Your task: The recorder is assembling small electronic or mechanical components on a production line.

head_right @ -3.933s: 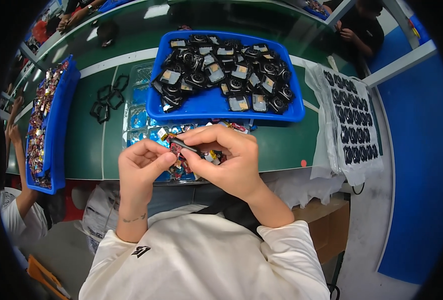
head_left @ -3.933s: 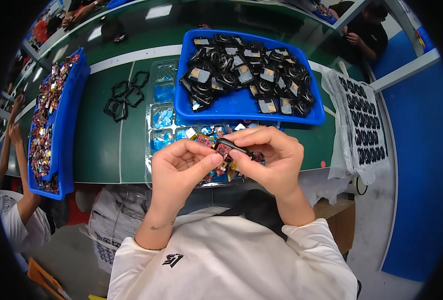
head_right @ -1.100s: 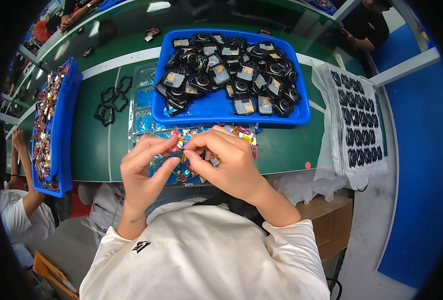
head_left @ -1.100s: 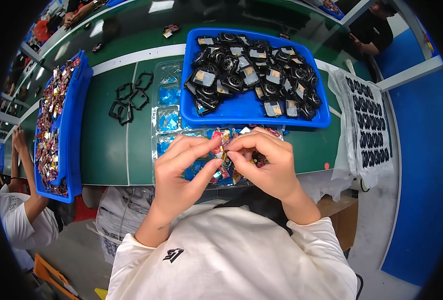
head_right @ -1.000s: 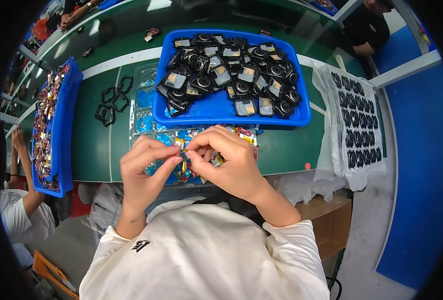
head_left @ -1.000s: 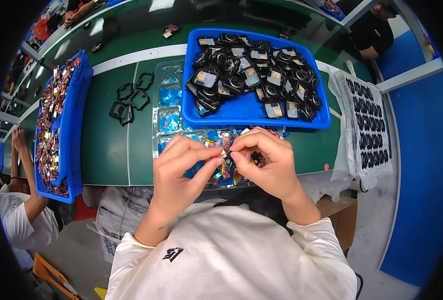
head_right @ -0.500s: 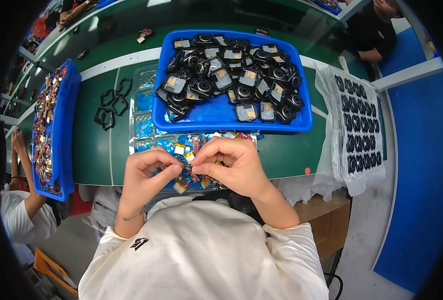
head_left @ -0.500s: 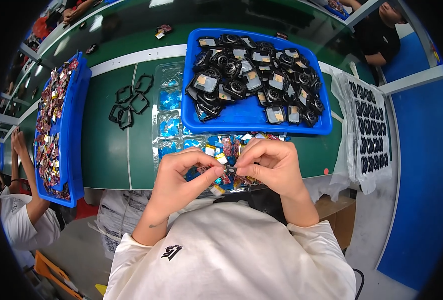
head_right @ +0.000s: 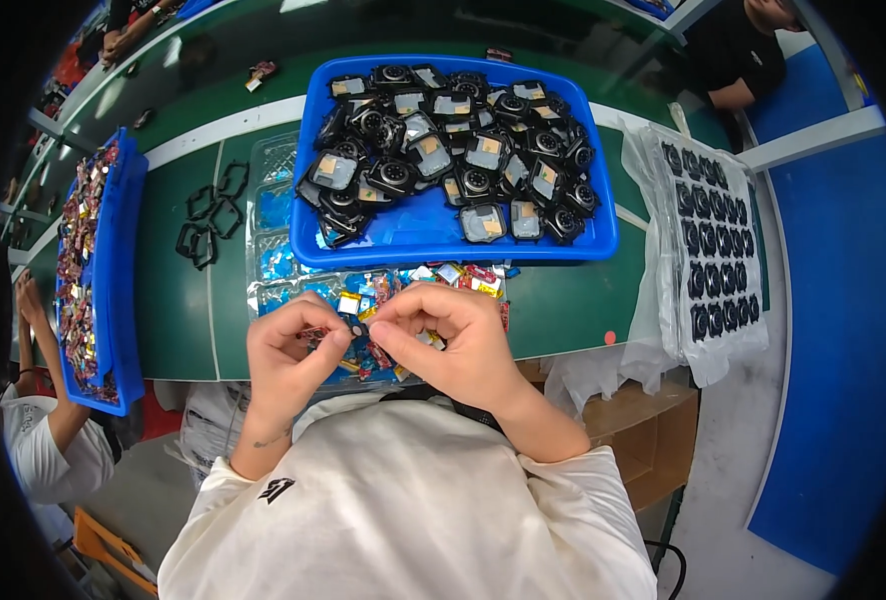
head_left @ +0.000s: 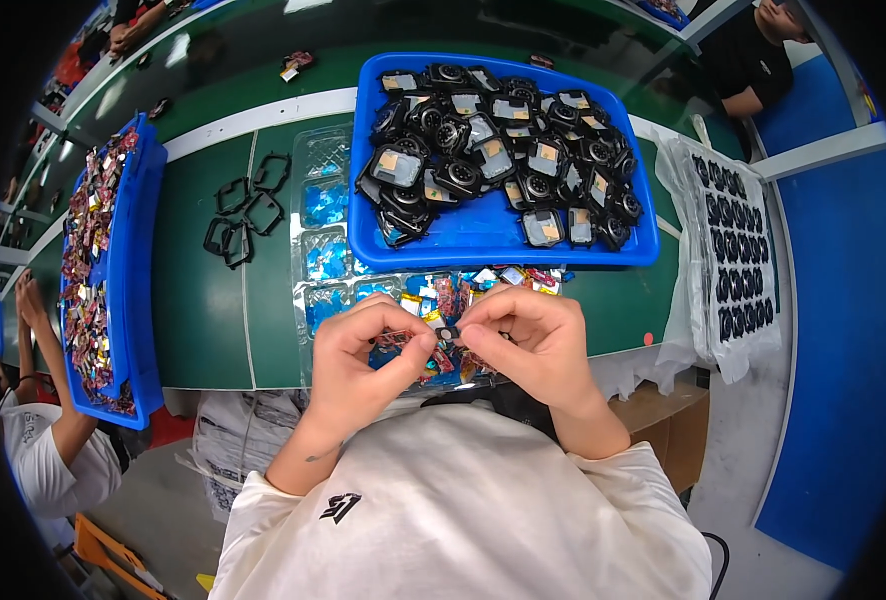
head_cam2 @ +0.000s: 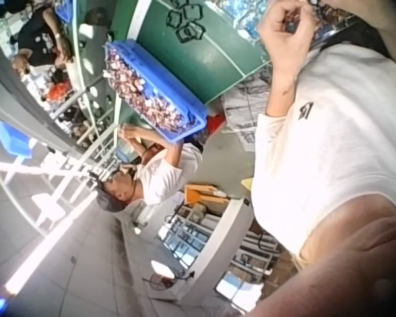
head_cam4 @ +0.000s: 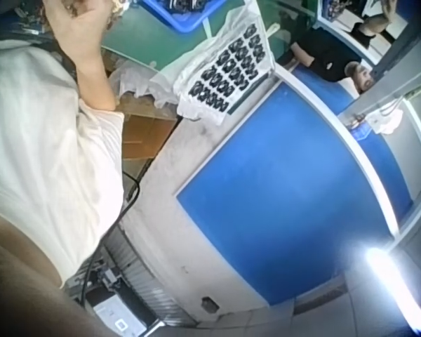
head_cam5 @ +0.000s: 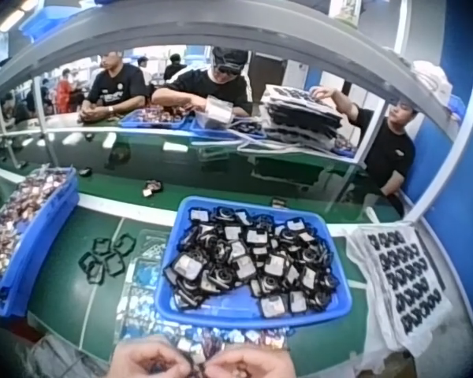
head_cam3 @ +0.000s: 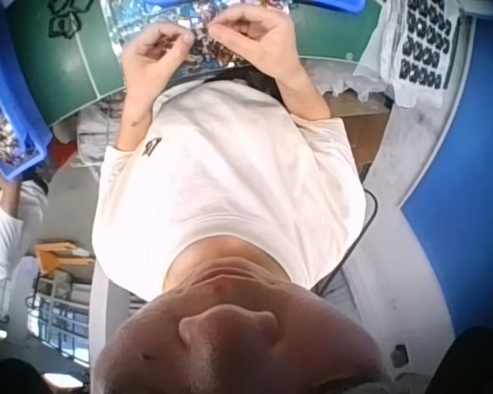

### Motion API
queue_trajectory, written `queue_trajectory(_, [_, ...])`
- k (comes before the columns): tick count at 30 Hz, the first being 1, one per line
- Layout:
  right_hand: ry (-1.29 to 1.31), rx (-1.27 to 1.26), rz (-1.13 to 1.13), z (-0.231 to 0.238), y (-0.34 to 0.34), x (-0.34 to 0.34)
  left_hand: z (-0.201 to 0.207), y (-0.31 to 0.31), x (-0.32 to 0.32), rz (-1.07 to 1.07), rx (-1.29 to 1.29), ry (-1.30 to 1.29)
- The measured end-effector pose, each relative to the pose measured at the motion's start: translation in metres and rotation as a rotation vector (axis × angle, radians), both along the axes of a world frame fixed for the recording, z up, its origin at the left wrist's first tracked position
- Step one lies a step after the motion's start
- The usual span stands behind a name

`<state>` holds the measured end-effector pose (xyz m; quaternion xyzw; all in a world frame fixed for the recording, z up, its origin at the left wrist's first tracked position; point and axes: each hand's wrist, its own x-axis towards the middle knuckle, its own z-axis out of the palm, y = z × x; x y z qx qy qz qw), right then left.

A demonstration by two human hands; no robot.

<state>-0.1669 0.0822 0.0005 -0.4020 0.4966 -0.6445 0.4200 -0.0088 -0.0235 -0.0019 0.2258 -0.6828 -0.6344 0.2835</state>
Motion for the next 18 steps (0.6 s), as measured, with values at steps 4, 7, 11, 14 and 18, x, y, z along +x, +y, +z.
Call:
queue_trajectory(4, [-0.118,0.005,0.089,-0.0044,0.0009,0.0010,-0.0033,0.0018,-0.0009,0.011,0.076,0.036])
queue_trajectory(7, [-0.154,0.044,0.096,-0.0041,0.0015,0.0051,-0.0022,0.0028,-0.0014,-0.006,0.137,0.033])
queue_trajectory(11, [-0.090,0.056,0.035,0.0018,0.0004,0.0051,-0.0055,0.0010,0.0002,0.014,0.050,0.010])
queue_trajectory(14, [-0.019,0.105,0.053,0.0037,0.0003,0.0034,-0.0056,-0.0001,0.0007,0.017,-0.014,-0.010])
queue_trajectory(18, [-0.140,0.064,0.093,0.0017,-0.0018,0.0051,-0.0032,-0.0002,-0.0035,-0.018,0.112,0.017])
